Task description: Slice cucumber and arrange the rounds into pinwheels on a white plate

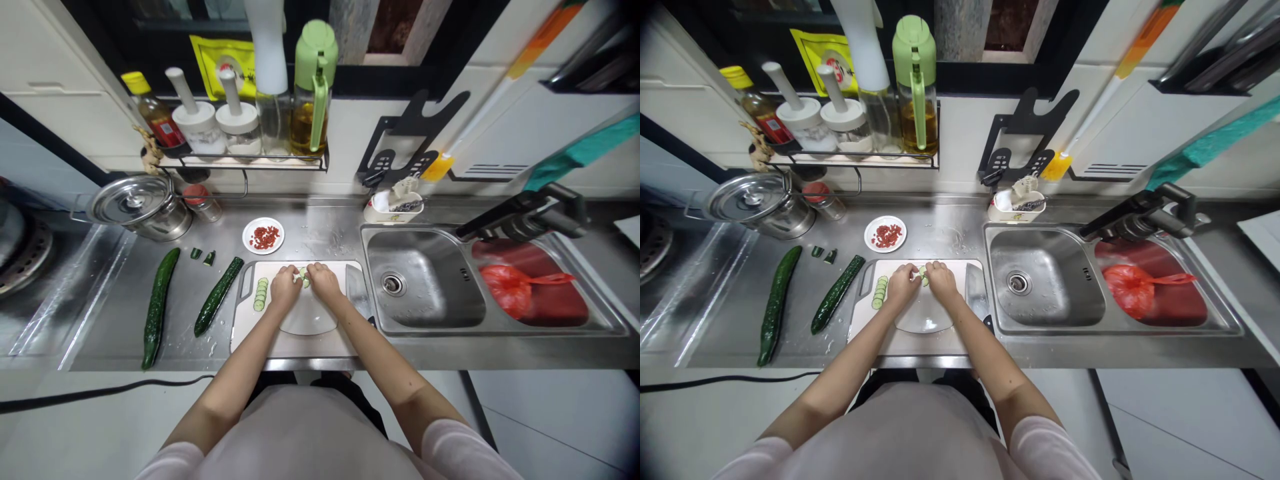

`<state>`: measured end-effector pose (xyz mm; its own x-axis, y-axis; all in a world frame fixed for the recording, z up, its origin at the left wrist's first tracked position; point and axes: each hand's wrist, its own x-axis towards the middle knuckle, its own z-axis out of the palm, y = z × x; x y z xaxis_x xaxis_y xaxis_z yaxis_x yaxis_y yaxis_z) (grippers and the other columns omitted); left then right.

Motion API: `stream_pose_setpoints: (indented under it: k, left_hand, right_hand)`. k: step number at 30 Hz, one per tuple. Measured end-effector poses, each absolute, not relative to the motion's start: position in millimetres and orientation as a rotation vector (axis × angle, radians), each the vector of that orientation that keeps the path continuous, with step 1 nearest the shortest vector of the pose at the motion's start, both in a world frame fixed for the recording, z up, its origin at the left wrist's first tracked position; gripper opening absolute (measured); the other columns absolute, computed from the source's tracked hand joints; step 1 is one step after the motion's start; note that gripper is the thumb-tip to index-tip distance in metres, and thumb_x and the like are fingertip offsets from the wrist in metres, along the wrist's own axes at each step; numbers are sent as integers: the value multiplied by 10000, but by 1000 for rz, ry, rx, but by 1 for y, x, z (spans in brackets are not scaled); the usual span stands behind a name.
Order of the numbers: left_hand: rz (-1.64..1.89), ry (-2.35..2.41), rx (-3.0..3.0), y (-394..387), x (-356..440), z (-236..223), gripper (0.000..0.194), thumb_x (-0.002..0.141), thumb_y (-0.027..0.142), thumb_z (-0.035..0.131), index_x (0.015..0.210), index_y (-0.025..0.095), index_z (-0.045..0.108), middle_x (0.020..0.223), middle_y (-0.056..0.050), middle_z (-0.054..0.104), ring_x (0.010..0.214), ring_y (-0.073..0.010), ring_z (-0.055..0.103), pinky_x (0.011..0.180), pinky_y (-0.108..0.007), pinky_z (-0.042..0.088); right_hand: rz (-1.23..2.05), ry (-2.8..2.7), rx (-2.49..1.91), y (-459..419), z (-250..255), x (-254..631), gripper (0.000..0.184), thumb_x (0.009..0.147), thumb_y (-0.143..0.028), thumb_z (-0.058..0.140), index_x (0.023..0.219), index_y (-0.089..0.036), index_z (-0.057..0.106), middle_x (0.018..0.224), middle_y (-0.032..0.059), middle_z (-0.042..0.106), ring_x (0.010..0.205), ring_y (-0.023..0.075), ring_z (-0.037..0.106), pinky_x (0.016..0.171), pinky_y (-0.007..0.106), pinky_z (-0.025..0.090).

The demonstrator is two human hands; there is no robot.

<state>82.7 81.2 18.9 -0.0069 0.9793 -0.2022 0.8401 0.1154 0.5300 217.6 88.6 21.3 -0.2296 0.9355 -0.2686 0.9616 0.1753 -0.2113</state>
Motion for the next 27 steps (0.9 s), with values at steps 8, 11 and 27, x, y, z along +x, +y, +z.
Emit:
stream_pose_setpoints:
  k: [8, 11, 27]
  left_hand:
    - [440, 1814, 1726, 87, 77, 15, 46, 814, 224, 593, 840, 200, 621, 875, -29, 624, 813, -158, 572, 748, -261, 402]
    - [430, 1813, 1730, 88, 79, 13, 71, 823, 269, 612, 822, 199, 620, 871, -26, 618, 808, -157, 565, 733, -258, 390]
    - [321, 1903, 1733, 87, 87, 15, 122, 836, 341, 629, 834, 219, 618, 928, -24, 610, 830, -167, 564, 690, -258, 358]
  right_hand:
    - [-581, 2250, 2150, 83, 28, 226, 262, 1005, -303, 366, 1122, -187, 569, 1114, 108, 625, 1029, 206, 536, 814, 273, 373]
    - [-595, 2175, 2188, 81, 30, 227, 262, 999, -348, 387, 1112, -195, 568, 1107, 101, 632, 1001, 204, 553, 779, 273, 370]
    - [-586, 2102, 2178, 82, 31, 226, 207, 986, -343, 435, 1083, -203, 553, 1078, 94, 645, 977, 198, 588, 736, 268, 377]
